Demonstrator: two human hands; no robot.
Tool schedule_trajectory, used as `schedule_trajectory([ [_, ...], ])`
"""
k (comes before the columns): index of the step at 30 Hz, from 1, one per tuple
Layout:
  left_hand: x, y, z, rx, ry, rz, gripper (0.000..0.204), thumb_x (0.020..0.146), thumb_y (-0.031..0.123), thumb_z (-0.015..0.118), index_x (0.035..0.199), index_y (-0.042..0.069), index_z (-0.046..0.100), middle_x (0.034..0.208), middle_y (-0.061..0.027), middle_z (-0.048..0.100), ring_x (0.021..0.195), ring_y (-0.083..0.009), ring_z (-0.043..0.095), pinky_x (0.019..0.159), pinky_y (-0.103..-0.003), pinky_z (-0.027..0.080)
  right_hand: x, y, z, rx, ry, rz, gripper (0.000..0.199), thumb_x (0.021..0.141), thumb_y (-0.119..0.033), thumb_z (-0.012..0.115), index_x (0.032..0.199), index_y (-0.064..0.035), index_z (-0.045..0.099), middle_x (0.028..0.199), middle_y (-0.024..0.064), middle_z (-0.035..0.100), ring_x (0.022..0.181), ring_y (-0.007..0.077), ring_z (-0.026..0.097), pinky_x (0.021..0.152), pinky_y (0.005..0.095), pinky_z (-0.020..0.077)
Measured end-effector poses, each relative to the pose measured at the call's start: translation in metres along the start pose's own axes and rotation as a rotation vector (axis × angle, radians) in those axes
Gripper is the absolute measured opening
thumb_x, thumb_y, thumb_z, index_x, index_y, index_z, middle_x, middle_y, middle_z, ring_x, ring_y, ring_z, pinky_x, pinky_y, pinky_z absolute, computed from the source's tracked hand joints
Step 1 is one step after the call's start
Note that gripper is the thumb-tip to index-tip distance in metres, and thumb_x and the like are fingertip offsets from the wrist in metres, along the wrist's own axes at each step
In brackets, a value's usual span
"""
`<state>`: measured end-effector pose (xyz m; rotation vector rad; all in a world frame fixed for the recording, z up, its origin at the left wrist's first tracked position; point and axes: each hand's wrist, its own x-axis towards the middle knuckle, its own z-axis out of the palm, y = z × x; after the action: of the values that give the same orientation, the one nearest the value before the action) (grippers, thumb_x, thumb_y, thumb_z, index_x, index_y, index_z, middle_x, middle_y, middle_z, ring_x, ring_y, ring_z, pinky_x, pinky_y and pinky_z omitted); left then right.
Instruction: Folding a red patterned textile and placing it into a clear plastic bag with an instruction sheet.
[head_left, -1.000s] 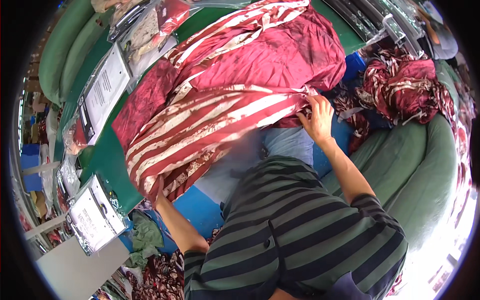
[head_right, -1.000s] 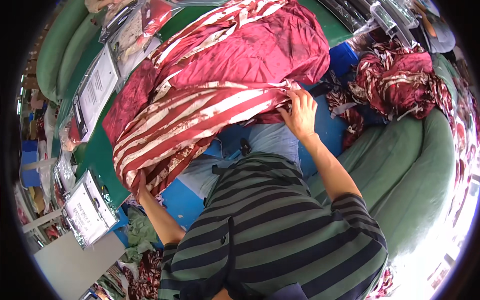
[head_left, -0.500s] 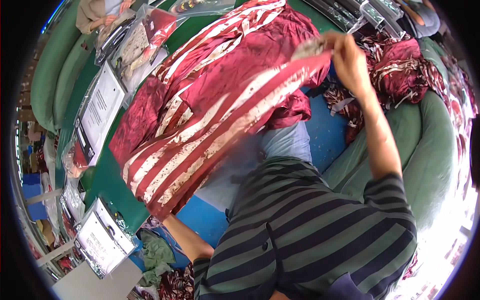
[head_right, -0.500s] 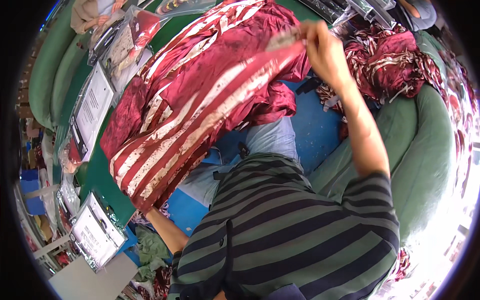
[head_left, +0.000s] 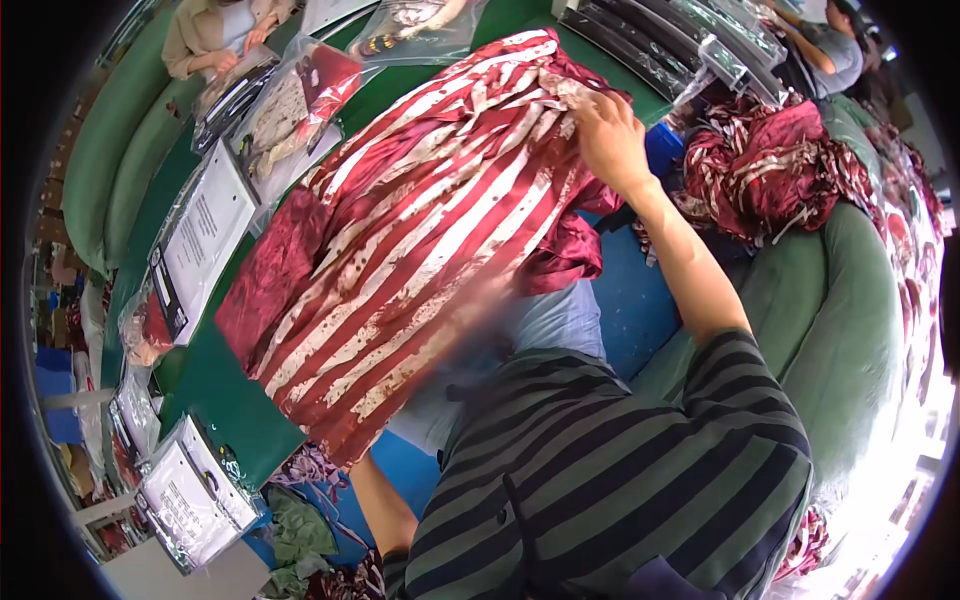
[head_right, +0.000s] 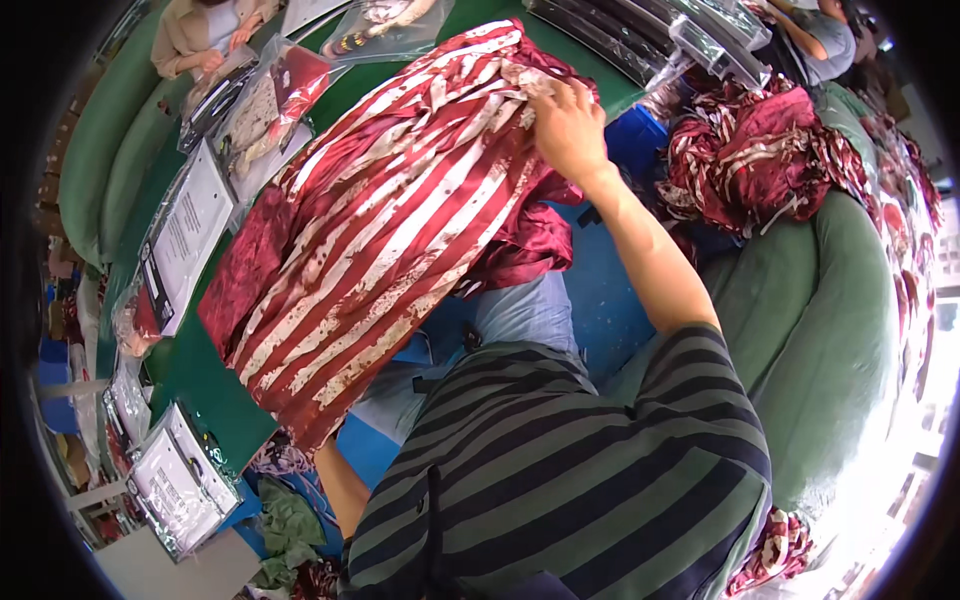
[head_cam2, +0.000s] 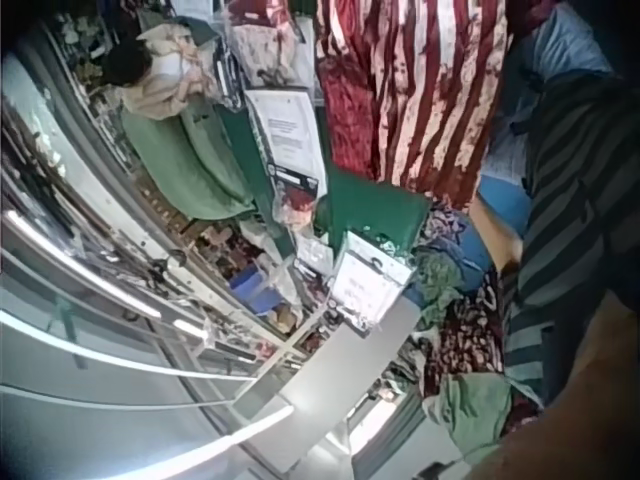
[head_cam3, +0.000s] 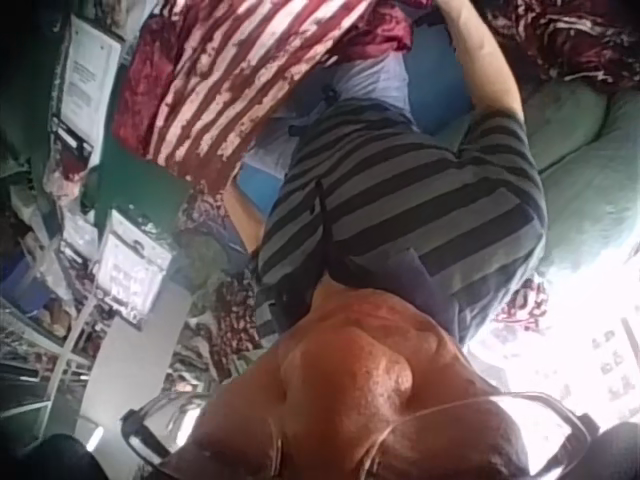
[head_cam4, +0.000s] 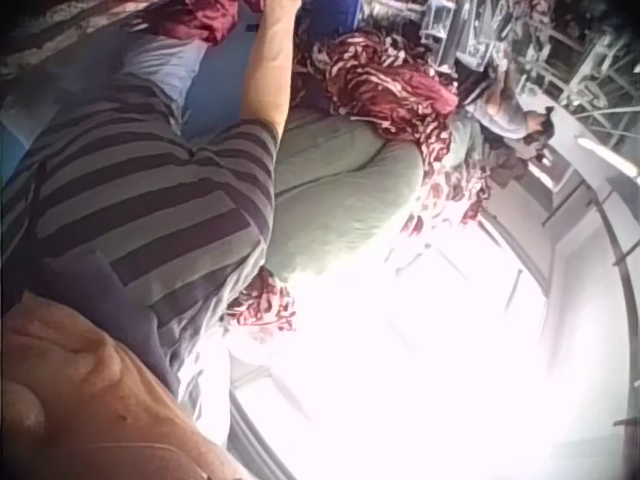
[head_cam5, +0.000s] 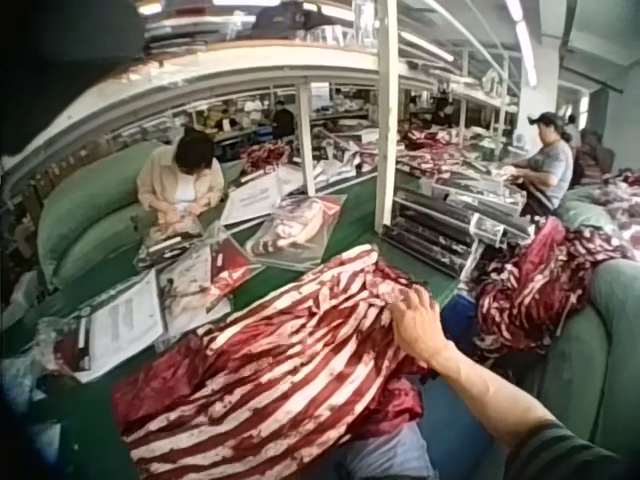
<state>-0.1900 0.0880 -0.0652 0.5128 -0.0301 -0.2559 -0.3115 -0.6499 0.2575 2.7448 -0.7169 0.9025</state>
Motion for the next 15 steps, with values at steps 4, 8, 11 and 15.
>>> schedule_trajectory([
  [4,0.039,0.002,-0.002,-0.082,0.014,-0.296,0.058,0.101,0.045,0.05,0.149,0.014,0.044,0.148,-0.0089,0.051,0.13,-0.0279,0.052,0.114,-0.042,0.038,0.025,-0.039,0.019,0.183,0.048,-0.302,0.022,0.09,-0.022,0.061,0.111,-0.0178,0.068,0.13,0.0069,0.058,0.119,0.0307,0.053,0.096,0.0412,0.0465],
  [8,0.032,0.038,-0.017,-0.154,0.065,-0.545,0.054,0.102,0.044,0.049,0.147,0.013,0.048,0.145,-0.0105,0.054,0.125,-0.0284,0.056,0.113,-0.043,0.04,0.045,-0.03,0.061,0.097,0.025,-0.172,0.025,0.093,-0.025,0.058,0.115,-0.0183,0.068,0.124,0.008,0.062,0.114,0.032,0.058,0.089,0.0499,0.0496],
  [11,-0.024,0.069,-0.016,-0.181,0.142,-0.606,0.052,0.103,0.043,0.049,0.145,0.012,0.05,0.144,-0.0113,0.056,0.123,-0.0287,0.058,0.112,-0.044,0.041,0.05,0.034,0.129,-0.234,0.001,-0.003,0.018,0.093,-0.025,0.052,0.103,-0.0196,0.066,0.093,0.011,0.07,0.073,0.035,0.064,0.064,0.0524,0.0496],
  [15,-0.026,0.008,0.06,0.595,-0.319,0.107,0.048,0.099,0.037,0.057,0.14,0.013,0.055,0.139,-0.0105,0.059,0.12,-0.0284,0.06,0.108,-0.044,0.045,0.056,0.003,0.08,-0.181,0.028,0.01,0.03,0.09,-0.027,0.056,0.119,-0.0201,0.064,0.122,0.018,0.061,0.099,0.0386,0.059,0.074,0.0511,0.0481],
])
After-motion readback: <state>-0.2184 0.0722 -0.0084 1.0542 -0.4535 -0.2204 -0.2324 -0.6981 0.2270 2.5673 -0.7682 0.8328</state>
